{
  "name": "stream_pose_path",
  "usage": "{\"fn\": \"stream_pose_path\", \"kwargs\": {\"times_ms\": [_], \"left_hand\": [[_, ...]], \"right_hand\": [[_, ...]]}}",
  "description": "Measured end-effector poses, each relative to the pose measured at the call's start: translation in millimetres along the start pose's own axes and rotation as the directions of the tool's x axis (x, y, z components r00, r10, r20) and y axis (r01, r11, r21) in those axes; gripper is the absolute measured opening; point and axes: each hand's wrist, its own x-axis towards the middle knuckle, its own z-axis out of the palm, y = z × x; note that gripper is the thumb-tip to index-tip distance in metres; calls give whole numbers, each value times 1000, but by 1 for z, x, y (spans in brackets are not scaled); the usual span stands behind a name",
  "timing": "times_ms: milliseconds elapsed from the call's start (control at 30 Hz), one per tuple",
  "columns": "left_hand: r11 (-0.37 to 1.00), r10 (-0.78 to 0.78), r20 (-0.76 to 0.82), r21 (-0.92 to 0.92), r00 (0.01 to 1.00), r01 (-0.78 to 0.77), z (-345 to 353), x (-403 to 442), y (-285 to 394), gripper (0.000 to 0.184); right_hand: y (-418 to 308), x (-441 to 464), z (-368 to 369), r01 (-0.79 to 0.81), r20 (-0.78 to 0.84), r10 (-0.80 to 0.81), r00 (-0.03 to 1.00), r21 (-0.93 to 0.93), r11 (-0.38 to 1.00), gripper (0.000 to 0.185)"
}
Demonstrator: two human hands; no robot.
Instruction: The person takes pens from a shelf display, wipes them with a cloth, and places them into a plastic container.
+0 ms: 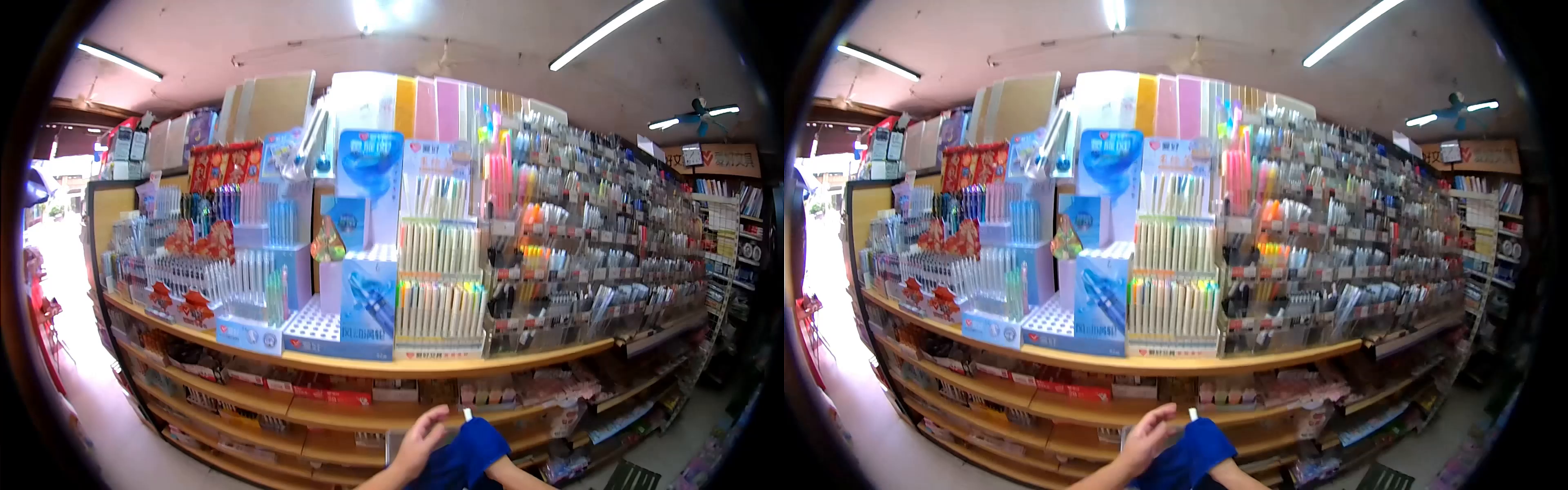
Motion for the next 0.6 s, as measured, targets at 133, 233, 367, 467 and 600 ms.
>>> {"fn": "stream_pose_path", "kwargs": {"times_ms": [133, 233, 367, 467, 600], "left_hand": [[957, -174, 61, -224, 983, 184, 8, 1, 12, 25], [927, -224, 27, -301, 974, 221, 0, 3, 7, 19], [921, -174, -203, -380, 963, 87, -9, 12, 16, 17], [919, -162, -283, -393, 946, 39, -19, 17, 18, 18], [917, -257, -86, -336, 963, 215, 18, -12, 19, 18]], "right_hand": [[-3, -7, 44, 173, -114, -137, 984, 411, 895, 17], [-17, -10, 35, 252, -153, -207, 966, 404, 879, 17], [-20, -22, 30, 289, 39, -294, 955, 102, 952, 11], [-34, -26, 24, 292, -10, -291, 957, 36, 956, 10], [-32, -25, 30, 119, -41, -112, 993, 326, 938, 10]]}}
